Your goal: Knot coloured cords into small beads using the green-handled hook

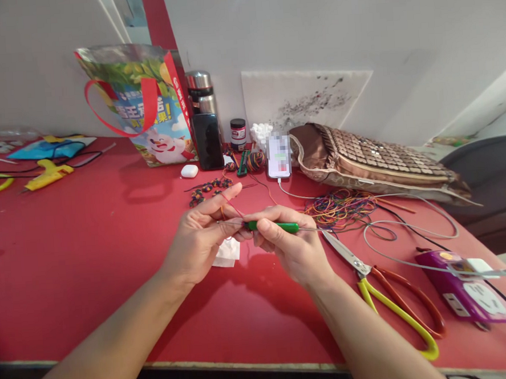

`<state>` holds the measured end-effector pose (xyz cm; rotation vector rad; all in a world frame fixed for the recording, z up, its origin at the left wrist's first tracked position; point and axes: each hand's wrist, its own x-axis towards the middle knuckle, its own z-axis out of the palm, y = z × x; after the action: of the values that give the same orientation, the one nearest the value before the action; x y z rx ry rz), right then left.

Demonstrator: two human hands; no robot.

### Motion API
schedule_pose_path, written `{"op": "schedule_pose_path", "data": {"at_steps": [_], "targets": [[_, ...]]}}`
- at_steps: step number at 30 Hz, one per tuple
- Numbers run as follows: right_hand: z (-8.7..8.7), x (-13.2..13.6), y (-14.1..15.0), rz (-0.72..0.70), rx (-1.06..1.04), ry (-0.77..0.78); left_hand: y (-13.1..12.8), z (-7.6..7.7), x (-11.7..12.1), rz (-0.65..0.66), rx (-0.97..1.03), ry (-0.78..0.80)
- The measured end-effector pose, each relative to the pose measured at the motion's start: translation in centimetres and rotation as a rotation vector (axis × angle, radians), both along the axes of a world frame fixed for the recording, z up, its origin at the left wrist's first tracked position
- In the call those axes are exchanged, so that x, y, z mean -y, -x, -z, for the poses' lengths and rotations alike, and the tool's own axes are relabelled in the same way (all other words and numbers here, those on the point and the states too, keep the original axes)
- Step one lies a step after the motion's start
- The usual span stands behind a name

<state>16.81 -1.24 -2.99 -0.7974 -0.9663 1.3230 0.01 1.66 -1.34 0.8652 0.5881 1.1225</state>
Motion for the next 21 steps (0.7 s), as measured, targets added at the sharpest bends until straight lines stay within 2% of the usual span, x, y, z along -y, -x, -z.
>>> {"op": "schedule_pose_path", "data": {"at_steps": [7, 12, 17, 21], "targets": [[0.1, -0.2, 0.9, 0.087, -0.127, 0.015, -0.4, 0.2, 0.2, -0.039, 0.021, 0.055], [0.4, -0.6, 1.3, 0.072, -0.204, 0.059, -0.6, 0.1, 0.4, -0.063, 0.017, 0.107], [0.5, -0.6, 1.3, 0.043, -0.180, 0.058, -0.6, 0.3, 0.3, -0.090, -0.036, 0.084], [0.2, -0.1, 1.0, -0.005, -0.097, 0.010, -0.4, 0.3, 0.2, -0.113, -0.051, 0.005]]}}
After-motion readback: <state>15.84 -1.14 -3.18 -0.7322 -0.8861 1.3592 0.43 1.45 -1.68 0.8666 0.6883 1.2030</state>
